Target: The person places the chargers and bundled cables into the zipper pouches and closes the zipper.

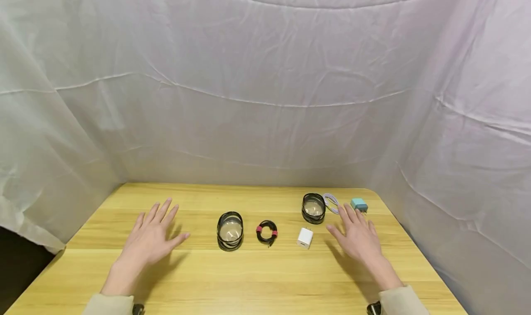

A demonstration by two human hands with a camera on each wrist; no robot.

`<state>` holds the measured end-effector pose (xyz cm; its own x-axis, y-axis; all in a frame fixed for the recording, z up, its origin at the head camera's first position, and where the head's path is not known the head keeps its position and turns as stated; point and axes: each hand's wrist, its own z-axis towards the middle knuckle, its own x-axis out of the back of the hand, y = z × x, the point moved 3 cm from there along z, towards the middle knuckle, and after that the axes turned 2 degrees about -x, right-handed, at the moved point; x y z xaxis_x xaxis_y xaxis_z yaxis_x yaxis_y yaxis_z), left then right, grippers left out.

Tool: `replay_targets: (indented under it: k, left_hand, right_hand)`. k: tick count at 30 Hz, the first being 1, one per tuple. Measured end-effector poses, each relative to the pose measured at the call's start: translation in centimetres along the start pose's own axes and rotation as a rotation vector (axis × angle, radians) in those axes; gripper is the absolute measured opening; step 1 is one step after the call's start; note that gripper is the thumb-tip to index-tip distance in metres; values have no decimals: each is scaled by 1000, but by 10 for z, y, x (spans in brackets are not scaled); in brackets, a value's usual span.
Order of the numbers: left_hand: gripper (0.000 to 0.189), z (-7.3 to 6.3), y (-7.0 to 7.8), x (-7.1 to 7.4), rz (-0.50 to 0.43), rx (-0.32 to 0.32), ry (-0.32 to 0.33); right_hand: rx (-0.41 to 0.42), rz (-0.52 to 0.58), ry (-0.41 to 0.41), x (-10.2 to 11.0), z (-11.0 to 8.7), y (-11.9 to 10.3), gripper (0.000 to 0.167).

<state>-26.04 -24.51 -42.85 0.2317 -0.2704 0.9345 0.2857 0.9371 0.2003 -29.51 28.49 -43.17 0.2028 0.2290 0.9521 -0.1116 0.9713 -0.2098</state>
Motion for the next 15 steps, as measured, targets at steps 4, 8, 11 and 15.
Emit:
replay_targets:
  k: [4,8,11,15]
  left_hand:
    - [91,4,5,2,3,-9,0]
    - [91,8,10,4,9,-22,4]
    - [91,12,15,5,15,-37,11]
    - [89,19,21,4,31,-69,26]
  right_hand:
    - [15,16,23,2,1,-8,83]
    - [40,52,35,3,1,-17,82]
    - [55,78,37,4,3,-23,82]
    - [75,97,46,3,5,-30,82]
